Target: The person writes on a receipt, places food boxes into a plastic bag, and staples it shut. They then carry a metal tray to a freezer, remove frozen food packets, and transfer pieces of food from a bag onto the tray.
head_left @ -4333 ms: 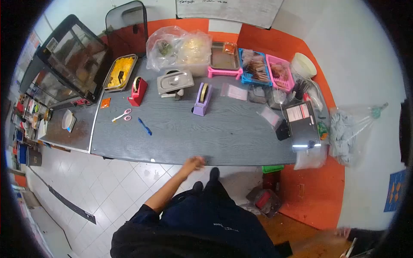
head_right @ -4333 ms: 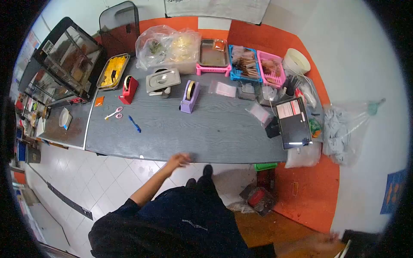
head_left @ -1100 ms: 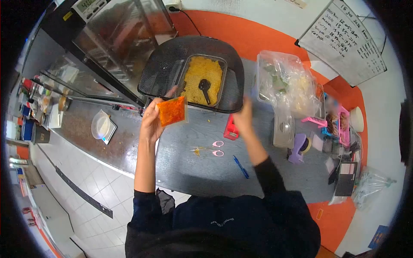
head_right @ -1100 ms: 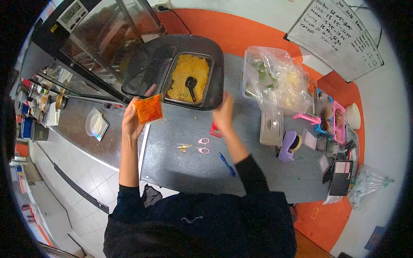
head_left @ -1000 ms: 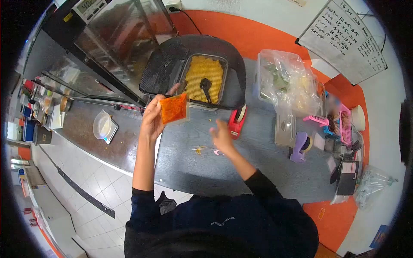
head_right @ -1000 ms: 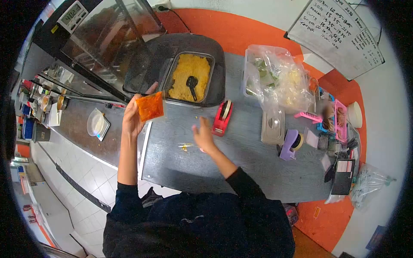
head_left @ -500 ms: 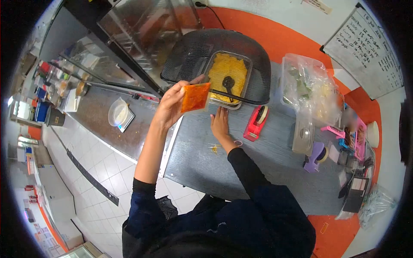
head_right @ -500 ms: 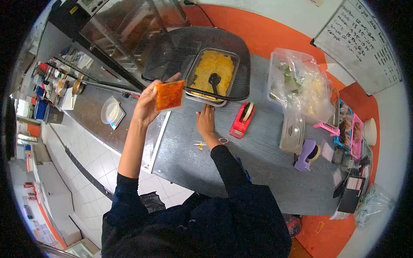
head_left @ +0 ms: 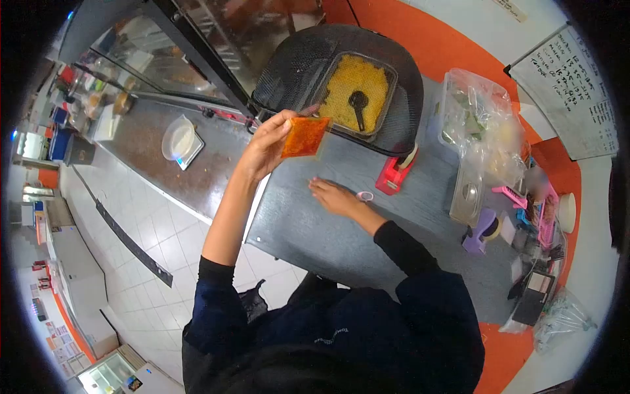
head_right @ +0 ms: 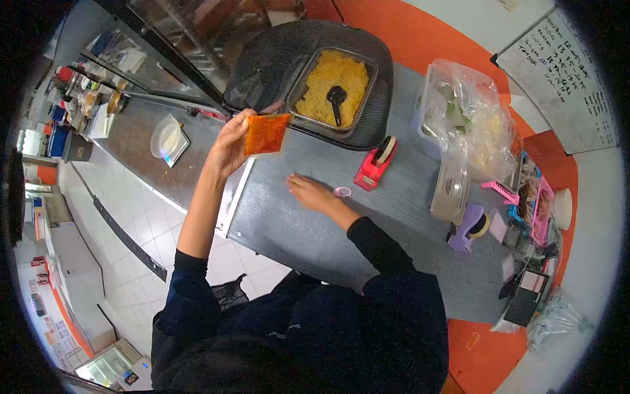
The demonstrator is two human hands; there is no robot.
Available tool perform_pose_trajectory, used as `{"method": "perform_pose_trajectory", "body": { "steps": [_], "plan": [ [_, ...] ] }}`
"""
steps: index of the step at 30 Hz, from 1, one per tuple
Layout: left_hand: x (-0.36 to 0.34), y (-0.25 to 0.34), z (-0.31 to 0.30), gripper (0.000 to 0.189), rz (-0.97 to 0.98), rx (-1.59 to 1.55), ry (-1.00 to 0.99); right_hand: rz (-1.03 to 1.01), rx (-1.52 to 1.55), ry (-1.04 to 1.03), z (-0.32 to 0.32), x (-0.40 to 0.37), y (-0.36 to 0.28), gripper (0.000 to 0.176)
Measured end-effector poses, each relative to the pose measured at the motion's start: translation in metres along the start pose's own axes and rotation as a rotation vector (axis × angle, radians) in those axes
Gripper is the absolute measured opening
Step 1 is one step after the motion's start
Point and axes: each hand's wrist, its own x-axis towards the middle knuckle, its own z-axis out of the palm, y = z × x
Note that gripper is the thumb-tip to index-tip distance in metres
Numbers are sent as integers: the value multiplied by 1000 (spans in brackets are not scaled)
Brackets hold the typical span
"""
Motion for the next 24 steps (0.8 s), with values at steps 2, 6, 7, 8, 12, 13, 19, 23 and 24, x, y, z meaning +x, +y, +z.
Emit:
{"method": "perform_pose_trajectory", "body": {
  "steps": [2,6,7,8,12,13,19,23,24],
  "plan": [
    [-6,-7,-12,21,-30,14,-1,127,175,28,-22,-21,-21,34],
    [-17,-19,-16,23,-37,-35,55,329,-176,111,-71,-59,-41,43],
    [-17,-24,-27,23,-50,-38,67,339,-176,109,-71,-68,-42,43],
    [-19,-29,-36,24,-64,-42,75,309,-224,75,-70,-76,-42,45],
    [-16,-25,-20,20,-32,-43,71,514,-322,-100,-66,-95,-50,41],
    [-16,-26,-19,20,-40,-50,60,527,-327,-99,-67,-105,-53,41],
    [-10,-25,-20,25,29,-51,94,807,-123,-37,-122,-180,-93,41],
    [-7,-25,-32,28,36,-77,35,807,-627,208,-172,-193,-109,35],
    [-7,-26,-30,28,32,-77,32,812,-626,209,-169,-189,-106,35]
  ]
}}
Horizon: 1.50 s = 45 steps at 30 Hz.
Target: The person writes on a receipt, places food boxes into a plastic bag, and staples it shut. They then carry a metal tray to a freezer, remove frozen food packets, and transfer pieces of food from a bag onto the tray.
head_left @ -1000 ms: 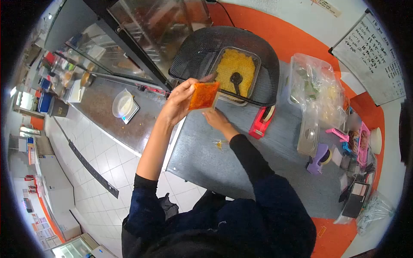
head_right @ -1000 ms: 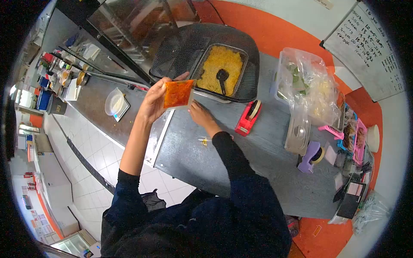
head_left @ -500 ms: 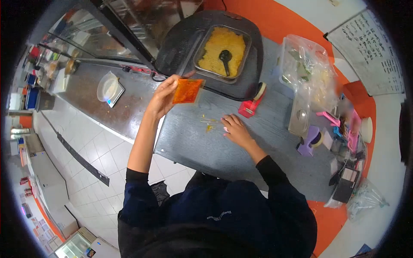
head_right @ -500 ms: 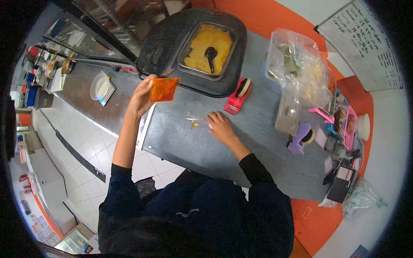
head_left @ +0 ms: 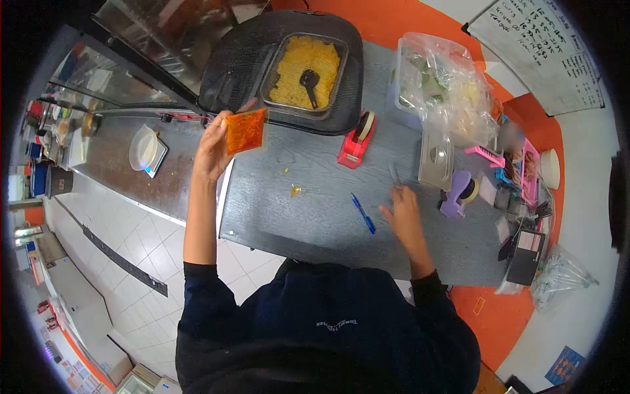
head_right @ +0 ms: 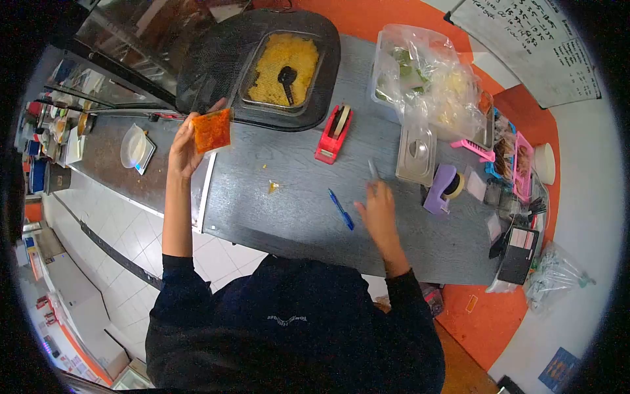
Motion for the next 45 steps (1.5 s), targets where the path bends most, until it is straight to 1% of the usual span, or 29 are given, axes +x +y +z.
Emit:
{"method": "perform_pose_trajectory", "body": {
  "steps": [2,4,6,8,9,11,12,13,14,15,17,18,20,21,23,25,27,29,30,33,34,35,36,37,39,40,42,43,45],
  "plan": [
    [-3,-3,8,29,8,36,57,-84,347,-3,18,12,-22,27],
    [-6,-10,13,28,3,35,51,-163,471,-116,45,24,-58,19],
    [-13,-17,7,24,-28,67,40,-278,517,-127,73,40,-94,13],
    [-21,-29,2,22,-39,64,62,-220,566,-130,106,55,-127,15],
    [-24,-34,-1,21,-55,53,84,-226,572,-129,113,63,-139,15],
    [-29,-44,-10,20,-54,58,74,-204,364,-277,124,73,-155,26],
    [-31,-49,-17,20,-66,71,84,-210,373,-276,133,72,-158,26],
    [-33,-49,-15,20,-80,85,94,-220,276,-255,141,70,-161,27],
    [-38,-48,-14,19,-129,157,169,-228,177,-233,149,68,-162,28],
    [-38,-49,-17,19,-128,162,171,-230,182,-231,148,66,-162,28],
    [-37,-56,-28,19,-143,150,54,-190,169,-238,145,60,-153,21],
    [-39,-59,-33,19,-143,149,54,-190,169,-238,143,55,-148,21],
    [-41,-64,-46,20,-203,197,87,-137,391,-264,138,46,-134,15],
    [-42,-67,-53,20,-206,200,79,-130,391,-258,134,41,-124,15],
    [-46,-75,-69,22,-264,215,197,-146,738,-319,123,26,-93,14],
    [-48,-80,-77,25,-293,236,206,-79,927,-457,85,6,-52,12],
    [-50,-87,-69,27,-267,273,291,-97,1043,-513,78,-29,11,15],
    [-46,-94,-62,27,-264,281,261,73,1178,-554,38,-73,75,16],
    [-45,-96,-60,28,-255,290,249,111,1038,-557,21,-97,109,16],
    [-38,-103,-75,30,-221,374,271,518,1086,-469,-37,-186,192,18],
    [-38,-101,-56,29,-245,435,311,666,1110,-434,-51,-214,214,19],
    [-44,-101,-10,33,-199,560,225,724,1109,-374,-60,-240,231,19],
    [-43,-96,-3,34,-293,561,192,836,1057,-371,-68,-270,251,18],
    [-46,-103,27,37,-136,619,195,1092,1025,-254,-85,-354,265,18],
    [-68,-112,53,43,182,756,221,1249,932,-149,-78,-430,285,20],
    [-77,-118,80,42,300,877,311,1347,896,-143,-73,-467,290,23],
    [-51,-150,152,42,481,1078,373,1457,1039,-16,-35,-548,306,28],
    [-41,-162,183,42,562,1158,393,1521,1058,4,-23,-580,314,30],
    [-17,-182,236,42,677,1259,373,1752,932,-57,-11,-645,340,36]
  ]
}}
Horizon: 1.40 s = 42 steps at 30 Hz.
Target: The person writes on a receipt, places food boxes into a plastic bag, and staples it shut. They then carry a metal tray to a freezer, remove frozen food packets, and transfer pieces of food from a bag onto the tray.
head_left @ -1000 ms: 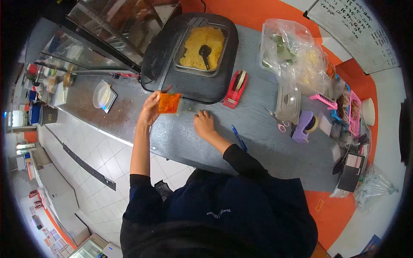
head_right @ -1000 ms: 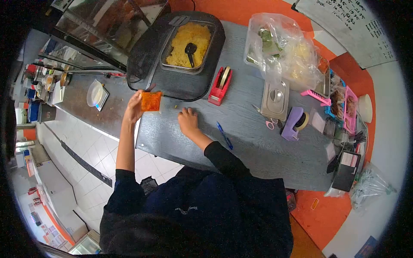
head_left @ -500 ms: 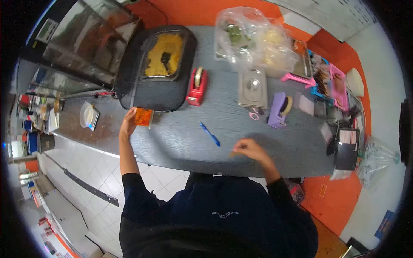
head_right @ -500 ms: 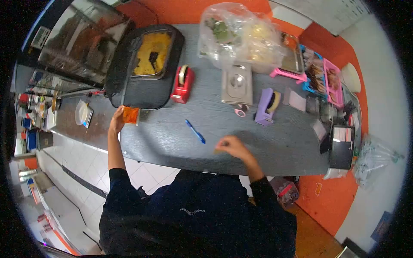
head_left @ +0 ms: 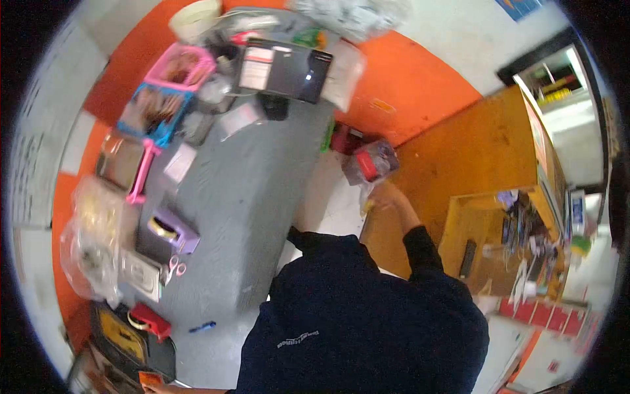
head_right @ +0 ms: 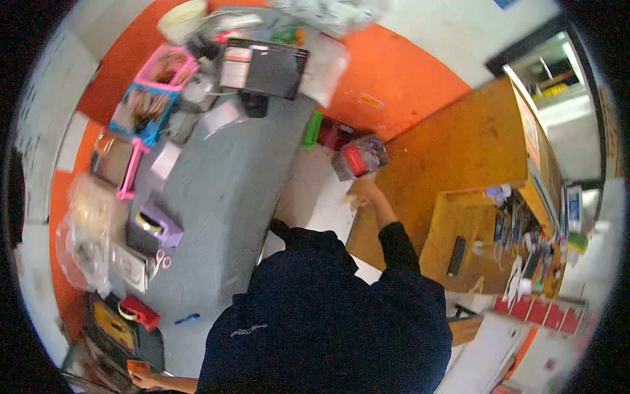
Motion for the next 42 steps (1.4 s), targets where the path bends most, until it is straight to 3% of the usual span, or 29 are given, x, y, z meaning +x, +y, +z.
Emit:
{"method": "perform_pose_trajectory", "body": {
  "steps": [3,6,8,9,11,12,13,16,17,19,21,22,23,24,27,30,31,32,33,34,36,37,41,42],
  "plan": [
    [15,44,50,41,120,41,15,237,-94,202,-72,54,61,48],
    [31,72,88,41,216,51,13,192,37,449,-128,110,138,42],
    [42,84,110,41,270,54,-1,255,-261,408,-162,51,100,40],
    [48,88,121,41,296,52,-11,192,-76,568,-167,21,88,40],
    [64,95,139,41,349,52,-42,87,4,798,-158,-2,90,43],
    [72,97,150,41,373,49,-55,38,-105,869,-151,3,109,45],
    [82,95,155,41,409,57,-75,-47,-303,1083,-120,4,128,54],
    [104,86,179,40,491,20,-209,-107,-293,746,-30,-51,175,52],
    [79,116,196,35,251,-317,-183,-117,-244,627,-6,-74,183,51],
    [49,184,207,30,87,-376,-188,-126,-169,433,21,-108,190,48],
    [84,129,214,24,450,165,-45,-120,-143,292,31,-118,178,46],
    [101,112,219,22,440,123,-48,-118,-144,244,34,-118,166,45],
    [86,143,231,23,455,83,-45,-129,-151,211,35,-115,154,43],
    [95,118,246,21,513,213,-38,-140,-161,186,35,-112,145,42],
    [69,144,293,20,475,169,-131,-204,-180,130,31,-102,119,39],
    [58,120,360,14,459,108,-353,-251,-193,93,24,-94,96,35],
    [47,126,380,13,436,78,-327,-262,-193,80,23,-92,90,34],
    [49,122,398,12,416,25,-464,-272,-195,75,22,-92,85,33],
    [46,132,411,14,247,52,-582,-279,-197,65,20,-89,78,32],
    [47,133,423,14,249,37,-574,-279,-197,54,18,-90,74,31],
    [48,124,462,18,366,382,-594,-277,-197,35,15,-89,66,29],
    [59,104,487,25,312,476,-702,-271,-196,25,14,-90,65,28],
    [94,125,521,29,359,700,-493,-289,-205,-30,7,-85,51,25],
    [98,138,515,30,472,732,-377,-309,-211,-48,4,-83,47,24]
  ]
}}
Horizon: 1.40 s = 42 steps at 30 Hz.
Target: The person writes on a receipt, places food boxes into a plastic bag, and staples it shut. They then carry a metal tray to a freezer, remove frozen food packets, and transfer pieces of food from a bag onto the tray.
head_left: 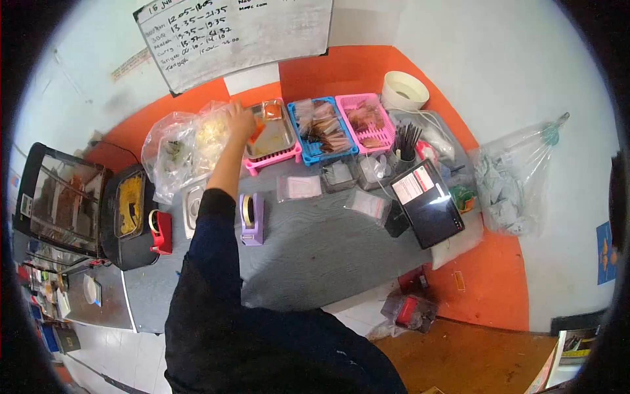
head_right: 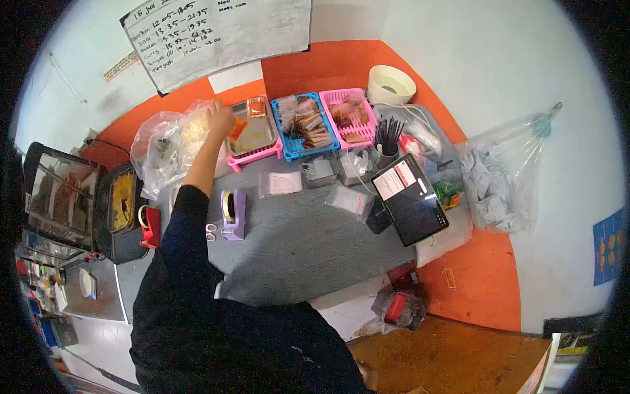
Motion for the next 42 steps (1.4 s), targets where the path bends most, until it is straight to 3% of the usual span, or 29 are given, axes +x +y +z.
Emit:
{"method": "perform_pose_trajectory", "body": {
  "steps": [3,5,6,7,8,9,11,12,13,14,16,20,22,23,25,26,28,29,30,32,33,36,38,40,41,42],
  "plan": [
    [11,28,-26,27,94,-48,235,-139,-9,-82,-20,25,-21,23],
    [-12,63,-86,27,224,-339,79,-281,-30,-171,-38,59,-55,22],
    [-39,87,-112,26,184,-521,105,-358,-43,-223,-50,80,-83,22],
    [-73,112,-135,23,88,-835,-119,-435,-60,-282,-59,100,-111,21],
    [-111,133,-120,19,177,-1092,-59,-518,-80,-344,-69,123,-148,21],
    [-159,150,-181,14,174,-1158,-202,-600,-93,-409,-78,146,-193,21],
    [-232,169,-224,16,394,-1156,-435,-647,-78,-514,-79,174,-272,20],
    [-266,175,-231,18,520,-1263,-386,-648,-62,-565,-74,186,-321,19],
    [-294,186,-234,18,572,-1334,-175,-645,-12,-583,-61,185,-375,20],
    [-317,184,-248,18,565,-1317,-464,-645,31,-615,-41,179,-426,22],
    [-351,190,-247,19,492,-1338,-550,-686,0,-668,-1,187,-500,23],
    [-377,166,-270,18,216,-1332,-410,-901,232,-614,87,207,-613,22],
    [-380,146,-285,18,11,-1375,-325,-903,357,-480,128,195,-649,18],
    [-386,137,-285,18,-61,-1419,-231,-913,347,-497,144,192,-660,18],
    [-395,112,-298,18,-97,-1403,-188,-1116,232,-243,176,193,-673,21],
    [-403,99,-306,18,-123,-1388,-162,-1130,225,-254,189,210,-678,21],
    [-423,78,-332,17,-133,-1395,-137,-1662,29,467,210,245,-681,21],
    [-436,68,-349,16,-135,-1414,-135,-1741,-54,677,205,232,-674,20],
    [-449,59,-369,16,-140,-1414,-139,-1738,-55,671,207,220,-666,20],
    [-478,44,-408,15,-31,-1609,-152,-799,562,162,209,202,-643,19],
    [-493,38,-422,15,-29,-1622,-173,-591,668,91,213,204,-637,19],
    [-543,25,-447,16,127,-1803,-230,-550,772,-94,240,207,-629,21],
    [-571,13,-448,19,6,-1697,-169,-648,868,-113,252,171,-592,24],
    [-617,21,-420,18,-237,-1606,-426,-780,1010,-228,249,103,-536,27],
    [-640,24,-405,22,-317,-1681,-731,-851,1161,-393,240,34,-502,16],
    [-664,30,-390,27,-401,-1710,-1046,-829,1074,-628,226,-11,-469,16]
  ]
}}
